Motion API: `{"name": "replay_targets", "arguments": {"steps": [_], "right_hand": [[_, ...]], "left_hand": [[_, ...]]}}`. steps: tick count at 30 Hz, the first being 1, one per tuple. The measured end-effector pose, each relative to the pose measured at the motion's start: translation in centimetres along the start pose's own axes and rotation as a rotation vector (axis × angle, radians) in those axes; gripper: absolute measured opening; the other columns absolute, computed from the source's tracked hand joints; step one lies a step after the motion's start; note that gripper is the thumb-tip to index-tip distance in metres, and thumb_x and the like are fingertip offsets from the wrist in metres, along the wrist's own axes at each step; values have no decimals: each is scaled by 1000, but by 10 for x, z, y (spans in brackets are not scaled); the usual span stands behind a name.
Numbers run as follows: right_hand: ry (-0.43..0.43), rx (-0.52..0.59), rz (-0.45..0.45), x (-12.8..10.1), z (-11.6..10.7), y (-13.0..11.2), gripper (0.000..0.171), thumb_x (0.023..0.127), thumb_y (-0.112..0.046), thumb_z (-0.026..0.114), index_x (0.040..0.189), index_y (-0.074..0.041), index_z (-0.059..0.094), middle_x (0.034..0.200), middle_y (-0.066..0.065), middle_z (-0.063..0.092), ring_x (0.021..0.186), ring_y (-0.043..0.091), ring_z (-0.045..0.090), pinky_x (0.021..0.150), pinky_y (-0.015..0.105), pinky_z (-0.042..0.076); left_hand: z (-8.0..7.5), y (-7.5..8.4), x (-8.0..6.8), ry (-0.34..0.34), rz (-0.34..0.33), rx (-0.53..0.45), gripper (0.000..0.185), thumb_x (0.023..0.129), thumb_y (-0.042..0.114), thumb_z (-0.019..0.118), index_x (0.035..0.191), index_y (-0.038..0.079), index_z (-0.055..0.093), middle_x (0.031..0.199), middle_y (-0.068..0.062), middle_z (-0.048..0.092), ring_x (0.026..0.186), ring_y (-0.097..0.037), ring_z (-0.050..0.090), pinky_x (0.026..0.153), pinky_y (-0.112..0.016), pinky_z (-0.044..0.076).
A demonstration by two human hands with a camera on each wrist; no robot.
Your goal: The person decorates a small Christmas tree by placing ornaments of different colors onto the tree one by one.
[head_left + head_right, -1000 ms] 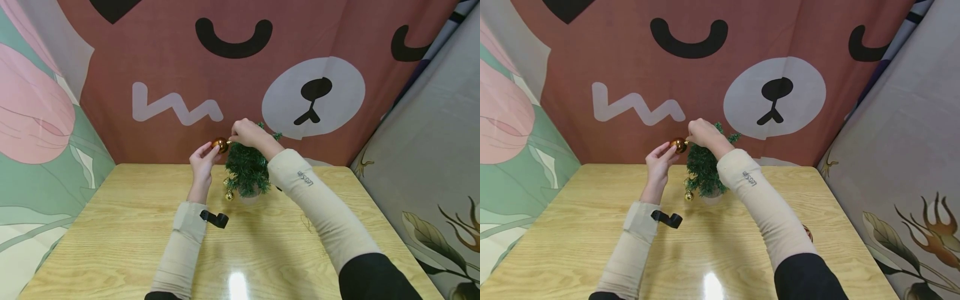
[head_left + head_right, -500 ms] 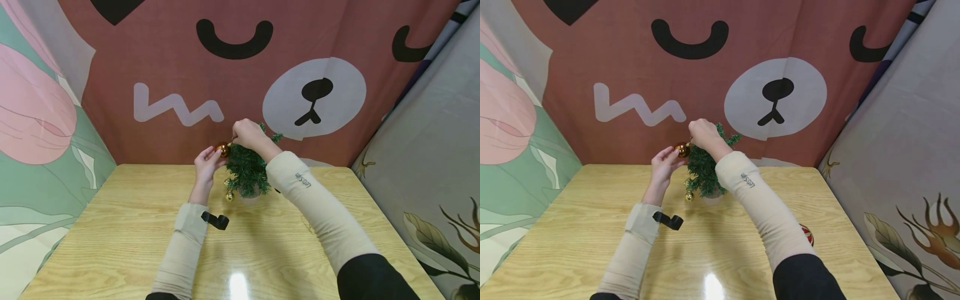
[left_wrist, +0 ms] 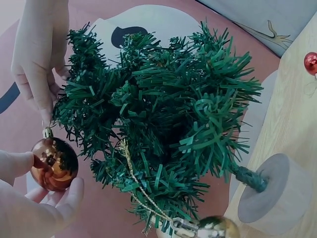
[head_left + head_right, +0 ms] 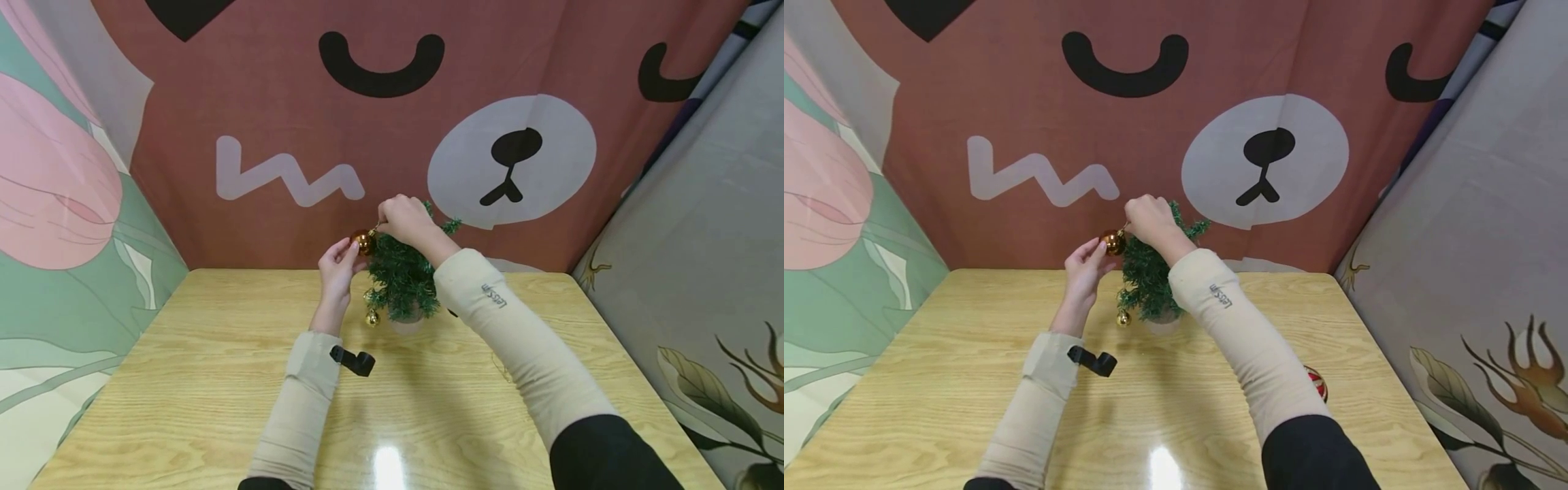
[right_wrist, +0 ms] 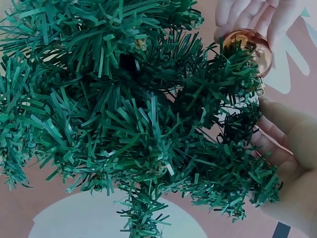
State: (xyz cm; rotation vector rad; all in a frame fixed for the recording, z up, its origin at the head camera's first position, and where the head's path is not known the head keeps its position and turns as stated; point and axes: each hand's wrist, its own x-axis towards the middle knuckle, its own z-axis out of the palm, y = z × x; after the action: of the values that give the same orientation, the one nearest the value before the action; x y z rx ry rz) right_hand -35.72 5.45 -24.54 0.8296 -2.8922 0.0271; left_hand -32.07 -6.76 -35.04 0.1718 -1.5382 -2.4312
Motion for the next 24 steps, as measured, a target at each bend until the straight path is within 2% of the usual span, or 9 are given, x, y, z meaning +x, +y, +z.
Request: {"name": "replay_targets", "arguments": {"steps": [2, 14, 24], "right_hand": [[-8, -7, -7, 0, -1, 0, 19, 87, -26, 59, 93, -11, 67, 90, 2, 64, 73, 15, 58, 62, 28, 48], [-9, -21, -43, -2, 2, 2, 25, 87, -26, 58, 106, -13, 66, 104, 2, 63, 89, 18, 57, 71, 32, 47], [27, 38, -86, -4, 2, 6, 24, 92, -19, 51, 110, -13, 65, 108, 2, 63, 92, 18, 59, 62, 29, 46]], "left_hand": [[0, 0, 0, 9, 9, -15, 35, 89, 5, 53, 121, -9, 47, 97, -11, 51, 68, -9, 57, 63, -22, 51], [0, -1, -2, 45, 45, -50, 36, 87, 3, 56, 120, -9, 48, 98, -12, 50, 69, -9, 57, 64, -22, 51], [-6, -4, -6, 35, 74, -71, 36, 88, 2, 55, 121, -9, 47, 104, -16, 51, 70, -10, 59, 65, -23, 51]]}}
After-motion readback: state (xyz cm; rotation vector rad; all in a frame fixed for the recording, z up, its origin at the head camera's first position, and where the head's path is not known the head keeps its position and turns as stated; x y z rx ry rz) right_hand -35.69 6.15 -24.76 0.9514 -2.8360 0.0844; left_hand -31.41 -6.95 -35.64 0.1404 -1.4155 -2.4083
